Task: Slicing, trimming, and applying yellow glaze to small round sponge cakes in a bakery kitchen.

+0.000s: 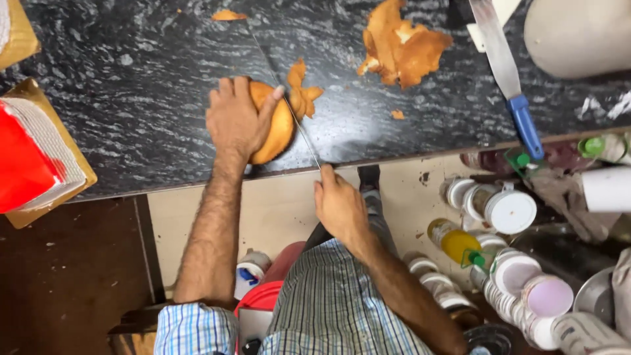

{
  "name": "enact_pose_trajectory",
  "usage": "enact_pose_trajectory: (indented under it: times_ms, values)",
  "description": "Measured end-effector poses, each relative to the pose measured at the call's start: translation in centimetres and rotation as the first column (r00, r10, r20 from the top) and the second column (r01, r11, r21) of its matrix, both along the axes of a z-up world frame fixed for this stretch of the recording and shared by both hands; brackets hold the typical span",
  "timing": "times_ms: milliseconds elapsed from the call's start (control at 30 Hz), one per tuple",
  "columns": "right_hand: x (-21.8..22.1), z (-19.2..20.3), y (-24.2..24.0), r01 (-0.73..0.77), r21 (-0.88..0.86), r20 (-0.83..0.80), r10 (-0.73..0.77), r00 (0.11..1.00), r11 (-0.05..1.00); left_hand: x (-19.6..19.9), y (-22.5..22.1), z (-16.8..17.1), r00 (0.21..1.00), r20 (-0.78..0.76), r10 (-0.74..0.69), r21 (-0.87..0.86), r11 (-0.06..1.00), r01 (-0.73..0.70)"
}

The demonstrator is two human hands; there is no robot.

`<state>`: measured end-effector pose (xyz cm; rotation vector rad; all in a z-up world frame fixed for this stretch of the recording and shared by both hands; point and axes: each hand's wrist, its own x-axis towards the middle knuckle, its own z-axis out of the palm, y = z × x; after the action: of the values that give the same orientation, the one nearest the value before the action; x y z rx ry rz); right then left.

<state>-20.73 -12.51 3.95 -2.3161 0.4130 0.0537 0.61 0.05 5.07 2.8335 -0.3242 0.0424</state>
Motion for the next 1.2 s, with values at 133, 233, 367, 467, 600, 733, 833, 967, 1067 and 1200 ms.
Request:
enact_pose_trajectory:
  times_ms: [133, 233, 367, 467, 600, 733, 833, 967, 1067, 1200]
  values:
    - [-5.0, -1.1, 0.1, 0.001, 0.075, 0.003, -0.001, 1.000, 0.997, -0.3, -0.6, 0.9, 0.988, -0.156, 0.021, 0.020, 1.000, -0.018]
    - [-8.7, -0.3, -0.4, -0.014, 0.106, -0.294, 0.045, 0.955, 0.994, -0.5, 0.3, 0.7, 0.940, -0.186, 0.286, 0.019, 0.958, -0.288]
    - [-5.3, 0.3, -0.3, -0.029, 0.049, -0.091, 0.033, 0.995, 0.998, 0.6, 2.2, -0.9, 0.900, -0.185, 0.396, 0.111, 0.918, -0.381]
    - [-1.0, 0.3, 0.0, 0.008, 0.014, 0.038, -0.008, 0.999, 1.000, 0.3, 1.5, -0.4, 0.972, 0.230, -0.053, 0.013, 0.999, 0.051]
    - [-4.0, -0.8, -0.6, -0.023, 0.021, 0.003, 0.022, 1.000, 1.000, 0.1, 0.2, 0.2, 0.994, -0.100, -0.051, 0.012, 0.999, 0.053]
    - [-7.7, 0.1, -1.1, -0.057, 0.067, -0.355, 0.077, 0.932, 0.996, -0.2, 1.2, -0.3, 0.936, -0.138, 0.324, -0.010, 0.945, -0.328]
    - [-3.5, 2.5, -1.1, -0.057, 0.031, -0.056, 0.058, 0.997, 0.998, 0.0, 1.9, 0.3, 0.964, 0.004, 0.266, -0.074, 0.961, -0.265]
    - [-1.2, -0.4, -0.2, -0.054, 0.051, -0.040, 0.056, 0.998, 0.997, -1.0, 1.5, 0.8, 0.990, 0.108, -0.094, -0.013, 0.995, 0.096]
    - [-4.8, -1.3, -0.8, -0.053, 0.015, -0.035, 0.054, 0.998, 0.998, -0.8, 0.5, 0.4, 0.995, -0.092, 0.028, -0.027, 0.999, -0.031]
    - [-9.3, 0.8, -1.8, -0.049, 0.077, -0.312, 0.071, 0.948, 0.996, -2.1, 1.6, 0.5, 0.930, -0.139, 0.340, 0.012, 0.940, -0.341]
